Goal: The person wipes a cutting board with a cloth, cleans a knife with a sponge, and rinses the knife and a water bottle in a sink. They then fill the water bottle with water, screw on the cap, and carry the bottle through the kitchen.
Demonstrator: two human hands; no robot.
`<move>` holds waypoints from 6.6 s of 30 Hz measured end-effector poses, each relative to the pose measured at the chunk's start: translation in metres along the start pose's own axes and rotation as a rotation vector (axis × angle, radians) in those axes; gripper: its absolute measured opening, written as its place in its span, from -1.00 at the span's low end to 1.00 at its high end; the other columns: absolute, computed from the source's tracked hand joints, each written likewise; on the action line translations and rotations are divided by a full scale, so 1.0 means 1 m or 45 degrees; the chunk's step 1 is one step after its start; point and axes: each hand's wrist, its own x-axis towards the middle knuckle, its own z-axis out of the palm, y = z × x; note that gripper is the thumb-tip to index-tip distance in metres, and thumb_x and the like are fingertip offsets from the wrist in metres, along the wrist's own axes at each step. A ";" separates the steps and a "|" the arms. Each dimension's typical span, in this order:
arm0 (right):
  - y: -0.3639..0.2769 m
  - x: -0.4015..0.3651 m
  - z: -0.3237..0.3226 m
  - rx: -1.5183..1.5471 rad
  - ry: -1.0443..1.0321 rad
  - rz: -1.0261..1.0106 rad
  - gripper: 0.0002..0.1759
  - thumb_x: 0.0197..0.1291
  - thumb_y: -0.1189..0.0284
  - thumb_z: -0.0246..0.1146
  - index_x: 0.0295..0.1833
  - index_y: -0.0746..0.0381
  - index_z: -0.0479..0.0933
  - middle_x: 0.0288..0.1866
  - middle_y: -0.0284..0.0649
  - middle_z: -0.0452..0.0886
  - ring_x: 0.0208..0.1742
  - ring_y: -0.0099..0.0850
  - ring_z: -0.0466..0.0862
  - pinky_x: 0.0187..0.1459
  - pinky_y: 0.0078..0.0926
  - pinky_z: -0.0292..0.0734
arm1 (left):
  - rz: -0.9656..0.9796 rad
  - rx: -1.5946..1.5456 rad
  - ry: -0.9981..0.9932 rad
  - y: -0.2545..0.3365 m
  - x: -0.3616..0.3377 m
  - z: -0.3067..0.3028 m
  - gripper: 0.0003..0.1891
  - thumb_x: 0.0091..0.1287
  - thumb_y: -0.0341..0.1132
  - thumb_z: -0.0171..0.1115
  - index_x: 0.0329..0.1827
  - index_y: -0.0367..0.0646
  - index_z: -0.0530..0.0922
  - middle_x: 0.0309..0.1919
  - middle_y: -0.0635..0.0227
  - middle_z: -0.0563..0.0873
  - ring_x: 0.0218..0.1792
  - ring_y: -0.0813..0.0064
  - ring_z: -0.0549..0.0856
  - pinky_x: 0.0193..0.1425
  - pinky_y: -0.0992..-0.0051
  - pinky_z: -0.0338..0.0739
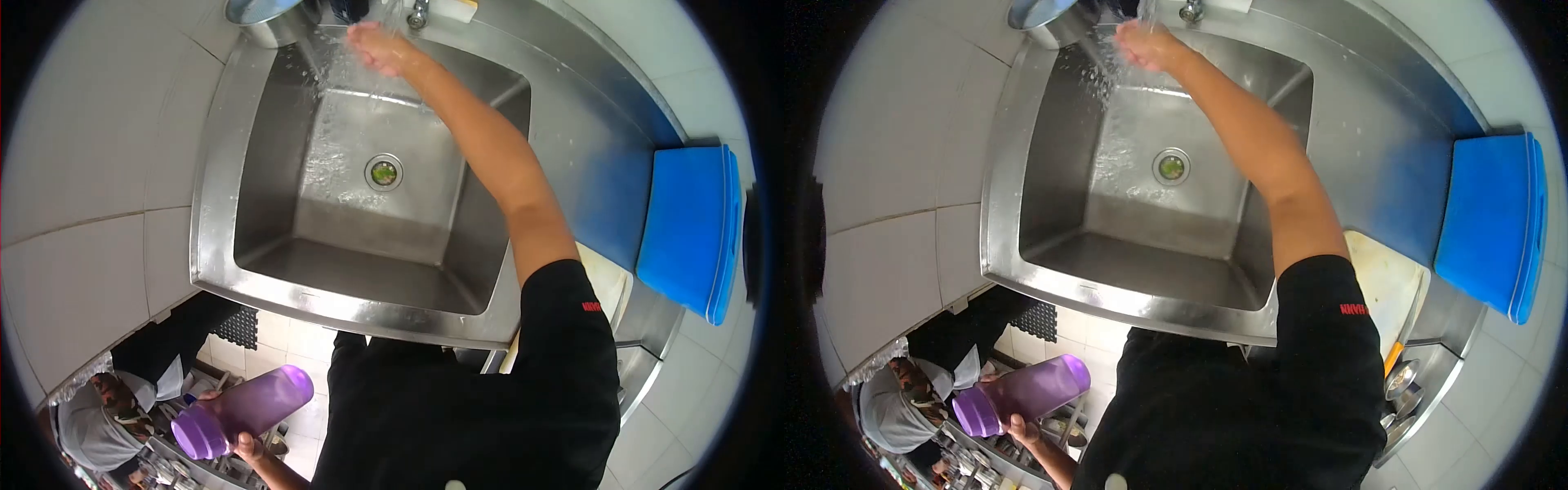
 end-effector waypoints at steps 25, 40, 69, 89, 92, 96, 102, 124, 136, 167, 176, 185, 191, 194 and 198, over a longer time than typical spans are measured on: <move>-0.025 -0.178 0.064 0.115 -0.741 -0.523 -0.20 0.02 0.26 0.44 0.34 0.19 0.23 0.19 -0.27 0.45 0.20 -0.47 0.42 0.19 -0.35 0.38 | -0.114 -0.301 -1.024 0.033 0.178 0.294 -0.23 -0.03 -0.10 0.49 0.21 -0.24 0.33 -0.02 0.29 0.55 -0.03 0.41 0.55 0.10 0.40 0.42; 0.019 -0.256 -0.013 0.097 1.130 -0.677 -0.06 -0.44 0.32 0.51 0.15 0.36 0.25 -0.07 -0.07 0.55 -0.02 -0.27 0.56 0.02 -0.41 0.44 | -0.584 0.256 -1.922 -0.055 0.370 0.540 -0.71 0.36 -0.09 0.01 0.04 0.04 0.50 -0.14 0.57 0.63 -0.08 0.52 0.59 0.05 0.32 0.45; 0.098 -0.134 -0.040 0.054 0.007 0.153 -0.71 0.14 0.38 0.06 -0.44 0.31 0.61 -0.50 -0.09 0.67 -0.51 -0.23 0.70 -0.45 -0.37 0.65 | -0.604 -0.249 -0.829 -0.049 0.268 0.450 -0.41 0.10 0.11 0.26 0.07 -0.11 0.49 0.02 0.21 0.53 0.04 0.19 0.51 0.12 0.07 0.40; -0.016 -0.047 -0.048 -1.985 1.164 -0.460 -0.47 0.26 0.34 -0.06 0.27 0.43 0.30 0.26 0.09 0.37 0.24 -0.07 0.40 0.19 -0.05 0.25 | 0.259 -0.001 -0.390 0.014 0.167 0.280 -0.24 -0.16 -0.22 0.55 0.06 -0.18 0.24 -0.12 0.26 0.51 -0.11 0.40 0.55 0.03 0.33 0.48; -0.004 -0.052 -0.040 -2.440 0.776 0.044 -0.57 0.29 0.21 -0.01 0.07 0.29 0.53 0.11 0.01 0.55 0.17 -0.04 0.51 0.20 -0.06 0.31 | 0.300 0.009 -0.404 0.036 0.149 0.244 -0.21 -0.23 -0.22 0.51 0.12 -0.15 0.29 -0.09 0.22 0.51 -0.03 0.34 0.52 0.15 0.29 0.40; 0.031 -0.038 -0.083 -2.694 0.314 0.081 -0.47 0.16 0.22 0.19 0.13 0.39 0.47 0.24 0.08 0.44 0.28 -0.11 0.42 0.30 -0.18 0.25 | 0.517 -0.132 -0.418 0.036 0.137 0.244 -0.11 -0.25 -0.17 0.57 0.20 -0.13 0.26 0.00 0.23 0.51 0.09 0.33 0.51 0.23 0.32 0.36; 0.001 -0.152 -0.025 -0.919 0.177 0.084 -0.36 0.13 0.25 0.22 0.29 0.31 0.29 0.20 -0.10 0.42 0.14 -0.19 0.44 0.14 -0.20 0.34 | 0.657 -0.402 -0.344 0.030 0.112 0.271 -0.12 -0.22 -0.23 0.54 0.22 -0.15 0.24 0.00 0.22 0.48 0.10 0.32 0.48 0.23 0.30 0.34; 0.074 -0.345 0.431 0.238 -1.229 0.053 -0.61 -0.01 0.58 0.35 -0.47 0.07 0.21 -0.57 -0.44 0.28 -0.67 -0.66 0.31 -0.68 -0.73 0.26 | 0.469 0.420 0.576 -0.042 -0.197 -0.132 -0.20 -0.24 -0.05 0.54 0.09 -0.23 0.41 -0.04 0.14 0.57 -0.01 0.16 0.58 0.15 0.28 0.37; 0.262 -0.467 0.643 -2.578 -1.629 -0.912 -0.16 0.11 -0.18 0.16 0.37 0.15 0.29 0.41 0.07 0.22 0.46 -0.08 0.15 0.32 0.02 0.14 | -0.369 0.517 1.445 -0.112 -0.430 -0.251 -0.16 -0.27 -0.09 0.54 0.05 -0.24 0.27 -0.12 0.05 0.55 -0.06 0.06 0.54 0.07 0.19 0.43; 0.422 -0.945 1.154 -0.411 -2.558 -0.336 -0.25 -0.24 0.21 0.54 0.06 0.31 0.39 -0.03 -0.12 0.55 -0.02 -0.33 0.58 0.02 -0.41 0.48 | -0.647 0.555 2.293 -0.201 -0.663 -0.674 -0.10 -0.32 -0.12 0.59 0.12 -0.26 0.29 -0.04 0.08 0.53 0.00 0.11 0.57 0.08 0.25 0.48; 0.470 -1.095 1.300 -0.448 -2.685 -0.703 -0.49 -0.20 0.23 0.46 -0.12 0.25 0.52 -0.26 -0.18 0.62 -0.22 -0.33 0.65 -0.10 -0.41 0.54 | -0.182 0.257 2.235 -0.230 -0.796 -0.844 -0.11 -0.29 -0.14 0.59 0.19 -0.21 0.36 0.00 0.13 0.59 0.04 0.26 0.61 0.12 0.34 0.50; 0.484 -1.216 1.432 -0.345 -2.977 -0.627 -0.54 -0.20 0.35 0.45 -0.14 0.27 0.52 -0.24 -0.25 0.62 -0.17 -0.47 0.61 -0.06 -0.50 0.50 | -0.020 0.138 2.097 -0.186 -0.909 -0.978 -0.12 -0.29 -0.18 0.59 0.17 -0.22 0.37 -0.04 0.20 0.62 -0.01 0.38 0.62 0.12 0.39 0.50; 0.544 -1.289 1.539 -0.204 -3.721 -0.259 -0.36 -0.08 0.37 0.46 0.16 0.23 0.40 0.18 -0.17 0.41 0.20 -0.39 0.43 0.21 -0.43 0.35 | 0.015 -0.068 2.066 -0.206 -0.979 -1.054 -0.18 -0.17 -0.28 0.57 0.18 -0.24 0.29 -0.03 0.28 0.56 0.00 0.44 0.58 0.13 0.40 0.48; 0.574 -1.321 1.594 -0.179 -3.588 -0.240 -0.27 -0.09 0.32 0.49 0.22 0.22 0.36 0.23 -0.16 0.35 0.27 -0.34 0.38 0.25 -0.36 0.32 | -0.154 0.062 2.264 -0.236 -1.015 -1.101 -0.13 -0.20 -0.23 0.59 0.17 -0.27 0.25 -0.04 0.19 0.53 0.00 0.41 0.57 0.12 0.37 0.48; 0.616 -1.363 1.657 -0.177 -3.520 0.226 -0.43 0.07 0.35 0.39 0.20 0.24 0.40 0.23 -0.14 0.36 0.29 -0.27 0.36 0.29 -0.29 0.27 | -0.203 0.155 2.458 -0.258 -1.065 -1.183 -0.16 -0.19 -0.31 0.59 0.14 -0.23 0.23 -0.07 0.25 0.54 -0.04 0.44 0.58 0.08 0.40 0.51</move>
